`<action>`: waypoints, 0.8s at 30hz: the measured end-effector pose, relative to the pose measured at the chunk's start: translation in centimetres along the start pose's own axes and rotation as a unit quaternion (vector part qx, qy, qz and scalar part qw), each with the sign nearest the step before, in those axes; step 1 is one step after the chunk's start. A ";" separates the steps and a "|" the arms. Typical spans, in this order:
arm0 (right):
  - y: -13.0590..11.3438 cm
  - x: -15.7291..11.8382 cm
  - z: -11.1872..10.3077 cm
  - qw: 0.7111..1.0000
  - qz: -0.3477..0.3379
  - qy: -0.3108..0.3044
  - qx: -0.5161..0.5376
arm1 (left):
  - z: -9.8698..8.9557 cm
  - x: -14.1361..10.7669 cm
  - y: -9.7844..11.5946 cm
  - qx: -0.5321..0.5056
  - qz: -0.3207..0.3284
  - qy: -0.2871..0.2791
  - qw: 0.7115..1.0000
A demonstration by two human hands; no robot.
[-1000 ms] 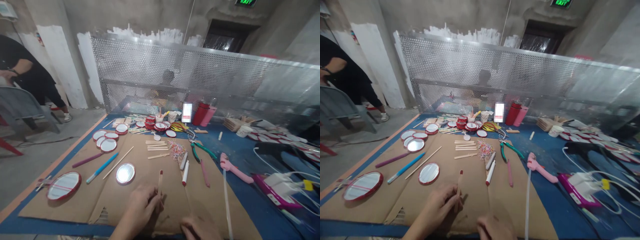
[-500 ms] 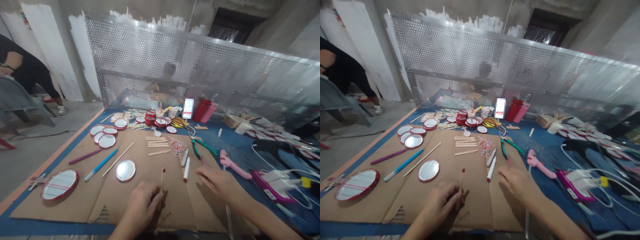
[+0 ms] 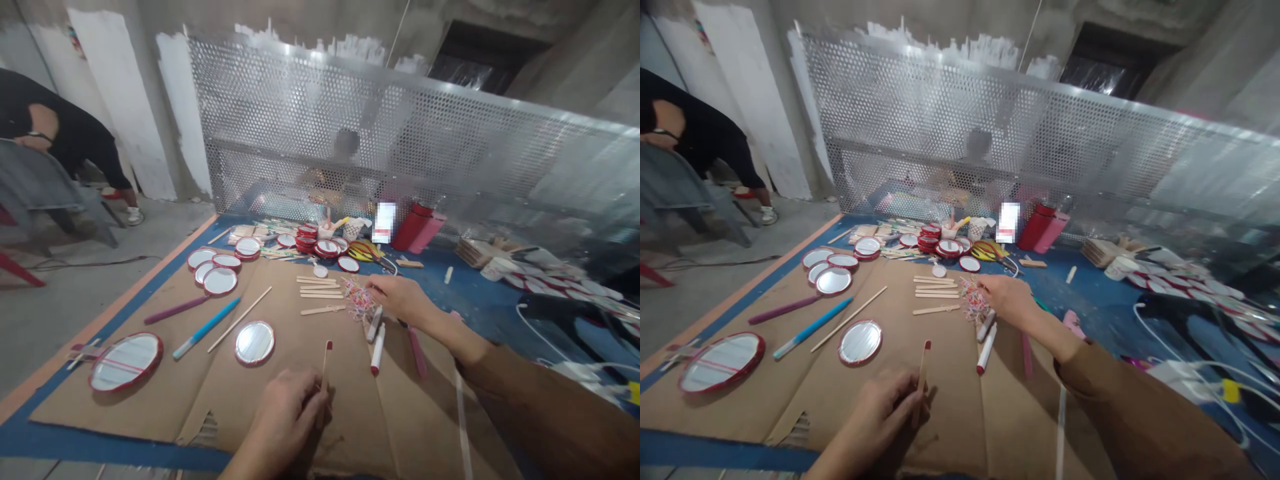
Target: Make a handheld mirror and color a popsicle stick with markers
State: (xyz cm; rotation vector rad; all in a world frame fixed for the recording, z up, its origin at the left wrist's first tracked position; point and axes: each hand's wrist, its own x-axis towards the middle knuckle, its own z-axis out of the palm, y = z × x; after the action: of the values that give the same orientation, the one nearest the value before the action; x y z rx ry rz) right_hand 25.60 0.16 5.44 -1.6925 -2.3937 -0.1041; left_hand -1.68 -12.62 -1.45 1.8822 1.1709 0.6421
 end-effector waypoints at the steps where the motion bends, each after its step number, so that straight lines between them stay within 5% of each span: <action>1: 0.1 1.5 -0.2 1.000 0.003 0.005 0.009 | 0.1 0.0 -0.1 0.002 0.004 0.004 1.000; 6: 0.8 10.0 0.4 0.995 0.050 0.040 0.080 | 0.5 0.2 -0.8 -0.004 0.034 0.006 0.999; 13: 0.0 19.7 5.0 0.955 0.148 0.076 0.246 | 3.1 1.0 -4.3 0.019 0.054 0.045 0.997; 18: -0.4 21.5 5.5 0.905 0.177 0.155 0.355 | 5.1 2.1 -5.8 0.072 -0.021 0.047 0.996; 24: 0.4 17.9 0.7 0.805 0.196 0.294 0.477 | 3.5 1.4 -4.6 0.015 0.040 0.059 0.997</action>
State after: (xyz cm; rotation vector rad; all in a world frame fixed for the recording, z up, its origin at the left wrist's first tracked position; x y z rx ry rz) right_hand 20.12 16.96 8.48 -1.2984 -1.2198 0.4884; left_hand -0.62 -11.59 -7.19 1.9456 1.1904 0.7934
